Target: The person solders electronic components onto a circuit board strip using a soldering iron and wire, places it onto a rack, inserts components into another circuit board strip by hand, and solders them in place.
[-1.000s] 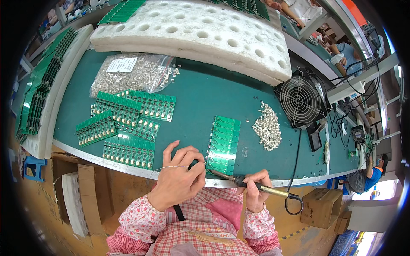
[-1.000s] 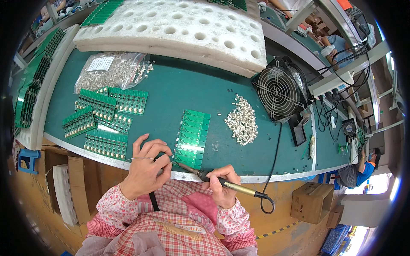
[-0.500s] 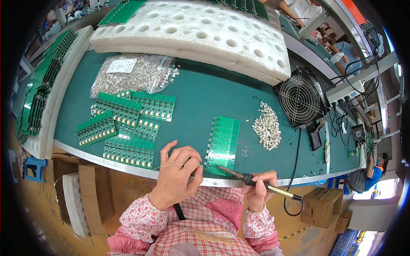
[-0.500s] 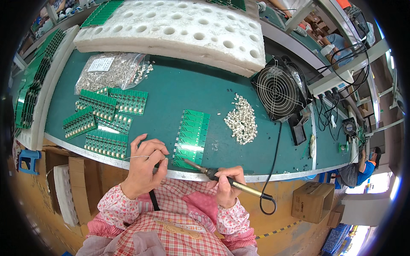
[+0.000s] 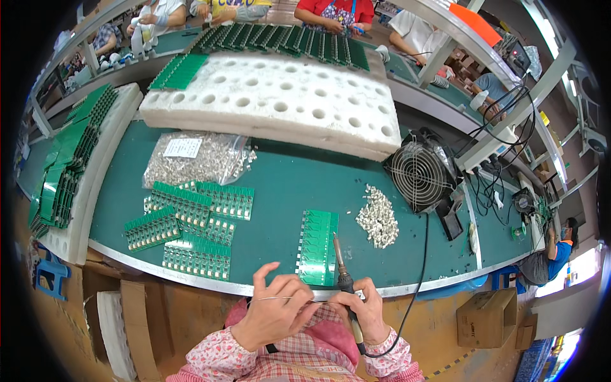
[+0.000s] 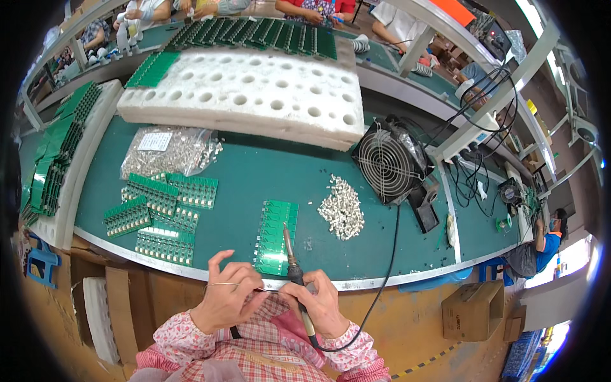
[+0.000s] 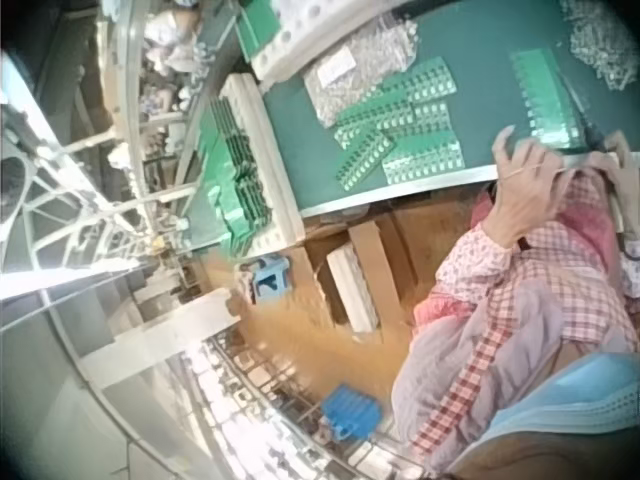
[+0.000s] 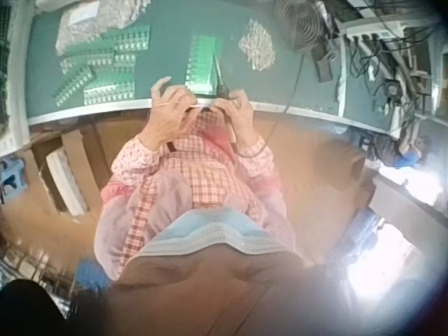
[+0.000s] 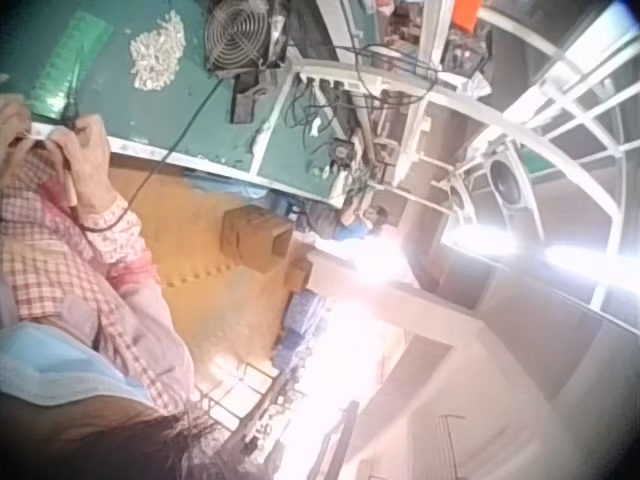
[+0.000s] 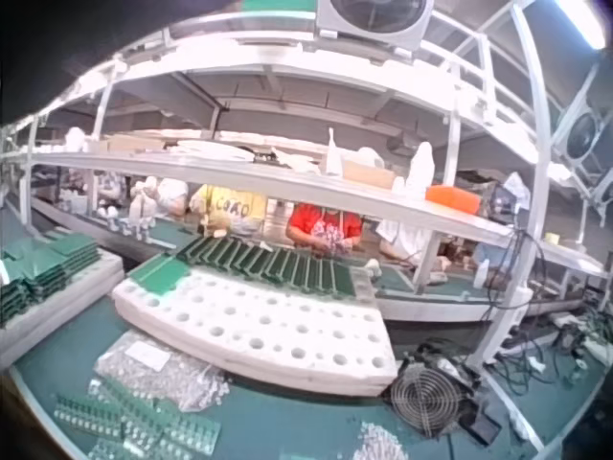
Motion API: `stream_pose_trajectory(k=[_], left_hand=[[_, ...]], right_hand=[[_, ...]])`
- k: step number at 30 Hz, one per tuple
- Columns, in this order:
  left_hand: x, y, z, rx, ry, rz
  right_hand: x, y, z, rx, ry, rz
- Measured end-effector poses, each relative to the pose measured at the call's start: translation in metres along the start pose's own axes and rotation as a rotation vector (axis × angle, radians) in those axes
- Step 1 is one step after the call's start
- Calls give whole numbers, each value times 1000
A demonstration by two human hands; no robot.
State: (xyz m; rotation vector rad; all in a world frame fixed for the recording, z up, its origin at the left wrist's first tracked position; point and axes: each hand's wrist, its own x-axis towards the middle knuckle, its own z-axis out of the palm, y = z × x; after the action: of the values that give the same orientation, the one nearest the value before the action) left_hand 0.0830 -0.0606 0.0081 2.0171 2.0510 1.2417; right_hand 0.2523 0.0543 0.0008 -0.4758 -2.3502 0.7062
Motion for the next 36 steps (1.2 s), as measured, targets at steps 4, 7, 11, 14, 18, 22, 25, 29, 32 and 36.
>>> stream_pose_trajectory(k=[4, 7, 11, 14, 18, 22, 25, 29, 32, 36], left_hand=[[-15, -7, -9, 118, -29, -11], [-21, -12, -11, 46, 44, -111], [-17, -12, -12, -80, 131, -265], [-18, -13, -12, -238, 167, -422], [-12, -11, -8, -830, 350, -765], [2, -12, 4, -1031, 388, -778], [19, -2, 5, -1324, 243, -769], [30, -7, 10, -1527, 218, -764], [25, -21, 3, -1471, 140, -773], [26, -35, -4, -1397, 18, -743]], right_hand=[[13, 13, -6, -24, 97, 47], [40, 12, 3, -37, 184, 195], [64, 19, 21, 4, 168, 337], [68, 33, 27, 36, 158, 287], [66, 27, 29, 373, 238, 376], [70, -1, 23, 555, 452, 491], [70, -12, 25, 591, 698, 465], [62, -15, 28, 660, 751, 380], [55, -17, 17, 726, 787, 444], [38, 4, 8, 676, 707, 413]])
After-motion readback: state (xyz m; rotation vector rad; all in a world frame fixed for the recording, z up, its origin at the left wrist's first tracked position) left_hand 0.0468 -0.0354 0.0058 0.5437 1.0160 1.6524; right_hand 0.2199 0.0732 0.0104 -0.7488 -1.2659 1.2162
